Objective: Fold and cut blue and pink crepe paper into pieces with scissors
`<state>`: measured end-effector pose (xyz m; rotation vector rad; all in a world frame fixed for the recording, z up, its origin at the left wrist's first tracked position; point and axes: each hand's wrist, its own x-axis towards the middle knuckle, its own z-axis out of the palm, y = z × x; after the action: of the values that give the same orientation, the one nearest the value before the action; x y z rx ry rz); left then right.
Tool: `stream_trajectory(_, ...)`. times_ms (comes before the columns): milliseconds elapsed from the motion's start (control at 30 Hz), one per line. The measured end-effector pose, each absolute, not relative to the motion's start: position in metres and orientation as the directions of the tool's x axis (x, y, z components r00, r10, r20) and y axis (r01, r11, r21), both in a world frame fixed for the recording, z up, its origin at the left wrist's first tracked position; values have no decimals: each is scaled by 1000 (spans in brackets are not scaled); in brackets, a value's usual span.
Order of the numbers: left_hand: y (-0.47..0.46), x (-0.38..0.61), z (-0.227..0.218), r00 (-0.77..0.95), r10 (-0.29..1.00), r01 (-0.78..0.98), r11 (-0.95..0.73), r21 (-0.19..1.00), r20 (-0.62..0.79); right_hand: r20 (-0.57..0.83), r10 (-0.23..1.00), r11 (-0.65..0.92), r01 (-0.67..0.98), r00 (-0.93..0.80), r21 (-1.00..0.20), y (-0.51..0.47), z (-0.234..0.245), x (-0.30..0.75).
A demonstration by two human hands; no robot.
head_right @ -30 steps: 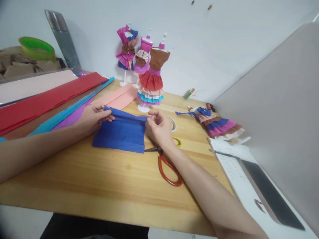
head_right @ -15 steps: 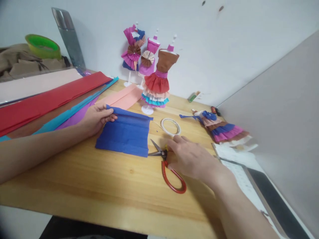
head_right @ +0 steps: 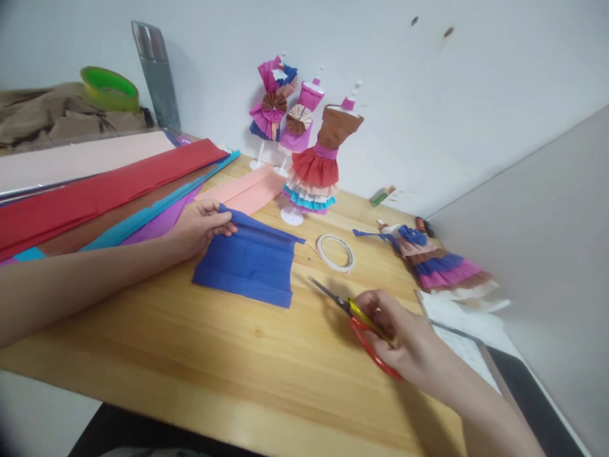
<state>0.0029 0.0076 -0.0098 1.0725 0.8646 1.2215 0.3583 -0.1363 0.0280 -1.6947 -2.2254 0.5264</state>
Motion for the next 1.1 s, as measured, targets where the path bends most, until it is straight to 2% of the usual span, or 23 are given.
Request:
stream_trajectory(100,7,3,-10,171,984,-282,-2,960,52,120,951,294,711,-286,-638,-133,33,363)
stream_trajectory(167,6,4,-10,168,984,-278,-6,961,55,182,943,328,672,-280,-664,-127,39,357)
stream_trajectory(267,6,4,-10,157,987,-259,-3,966,45,206,912,407,709,-356,-575,-114,53,335)
stream_trajectory(400,6,5,-11,160,984,-222,-35,974,72,240,817,574,778,-524,-254,-86,78,293)
stream_trajectory(467,6,5,-13,164,980,-219,-74,973,112,252,776,624,761,-579,-175,-69,86,274)
stream_trajectory(533,6,5,-14,172,974,-223,-106,969,146,265,730,677,720,-630,-156,-50,87,260)
stream_trajectory(667,5,5,-15,189,969,-212,-119,970,160,184,731,681,718,-657,-143,-18,72,248)
stream_trajectory(900,3,5,-12,199,967,-200,-119,972,159,144,680,732,656,-719,-185,-9,50,246)
stream_trajectory(1100,2,6,-11,205,968,-171,-113,979,147,94,695,714,668,-713,-211,-11,48,243)
